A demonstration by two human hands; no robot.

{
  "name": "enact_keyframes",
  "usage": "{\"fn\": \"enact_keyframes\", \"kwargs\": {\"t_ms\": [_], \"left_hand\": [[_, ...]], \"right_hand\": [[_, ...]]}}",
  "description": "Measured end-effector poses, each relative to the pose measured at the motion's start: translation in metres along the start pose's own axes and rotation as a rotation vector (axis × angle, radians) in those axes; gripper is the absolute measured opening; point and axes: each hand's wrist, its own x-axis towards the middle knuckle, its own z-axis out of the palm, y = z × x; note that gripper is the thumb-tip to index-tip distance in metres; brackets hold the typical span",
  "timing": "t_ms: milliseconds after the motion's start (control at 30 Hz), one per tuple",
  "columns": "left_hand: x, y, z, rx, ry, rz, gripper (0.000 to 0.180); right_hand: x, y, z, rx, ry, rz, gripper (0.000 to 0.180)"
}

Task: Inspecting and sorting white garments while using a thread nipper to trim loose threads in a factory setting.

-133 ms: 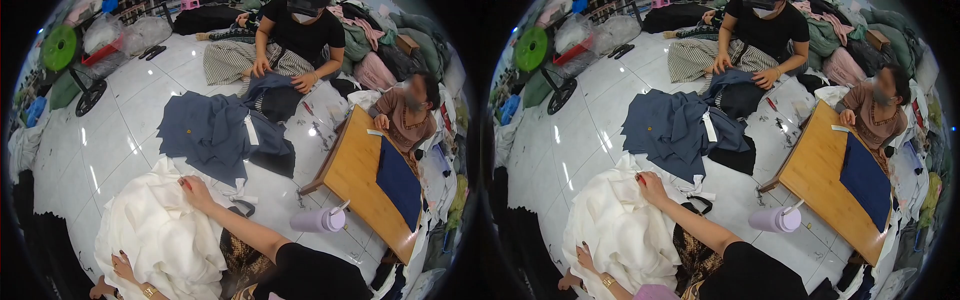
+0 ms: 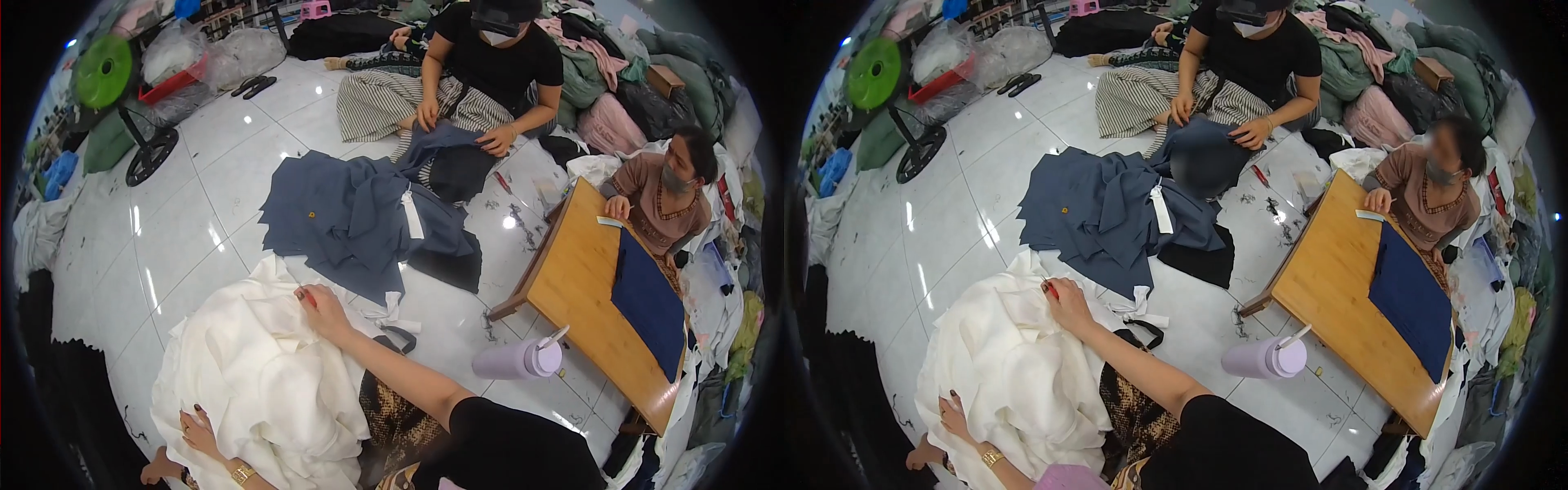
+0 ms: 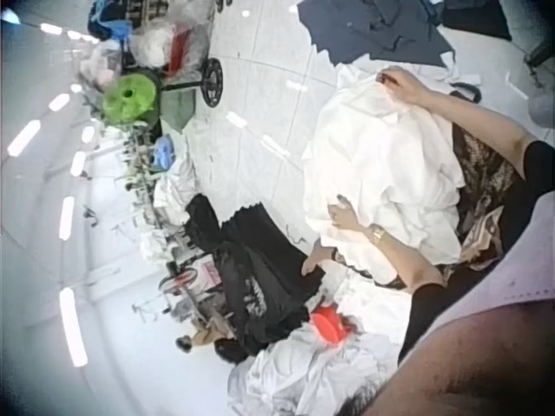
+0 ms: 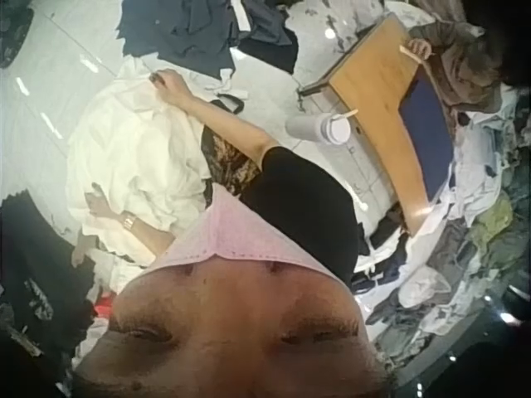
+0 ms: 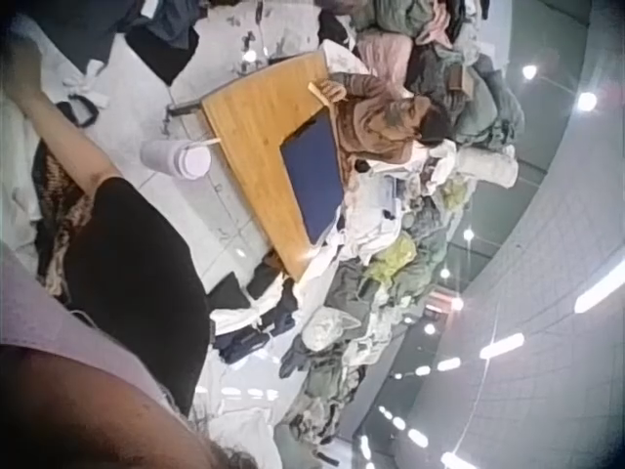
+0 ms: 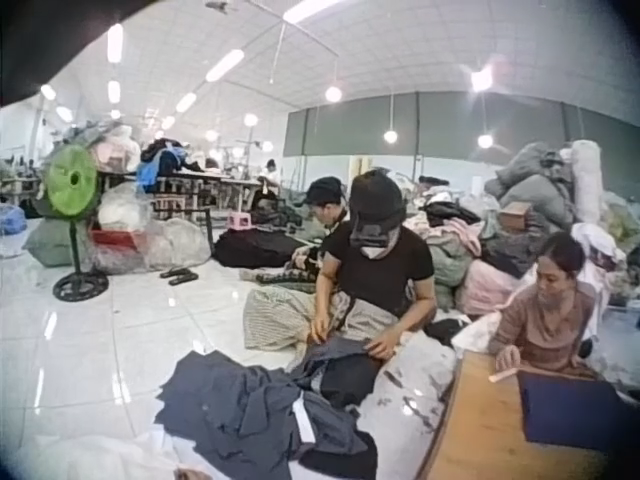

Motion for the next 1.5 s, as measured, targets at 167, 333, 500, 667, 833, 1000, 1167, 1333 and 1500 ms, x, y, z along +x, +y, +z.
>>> {"fn": "enact_keyframes", "kwargs": {"t_ms": [167,333,500,667,833,1000,1167,1333,1500], "left_hand": [[0.03,0.028,-0.084,-0.282,-0.407,-0.261,0.053],[0.039,0.03,-0.11,-0.401,-0.542,-0.355,0.054],[0.03,0.028,-0.095,-0.413,-0.478,-0.322,0.052],[0.033,0.031,-0.103,-0.429,-0.497,-0.314,0.053],[0.036,0.032,-0.107,-0.435,-0.552,-0.369,0.054],[0.032,0.03,-0.103,-0.442,-0.52,-0.369,0.055],[0.027,0.027,-0.091,-0.438,-0.471,-0.357,0.055],[0.029,0.028,-0.093,-0.404,-0.494,-0.371,0.056],[0.033,0.03,-0.101,-0.427,-0.528,-0.364,0.056]], "right_hand": [[0.002,0.004,0.001,-0.016,0.0,-0.01,0.02],[0.002,0.0,-0.001,-0.002,-0.022,0.047,0.018],[0.004,0.003,0.0,-0.002,-0.038,0.049,0.019],[0.003,0.006,0.0,-0.016,-0.045,0.077,0.02],[0.004,0.008,0.001,0.002,-0.049,0.089,0.021],[0.004,0.008,0.001,0.024,-0.056,0.101,0.02],[0.003,0.004,-0.001,0.043,-0.061,0.102,0.019],[0.004,0.004,-0.002,0.04,-0.057,0.105,0.019],[0.003,0.006,-0.002,0.04,-0.058,0.11,0.02]]}}
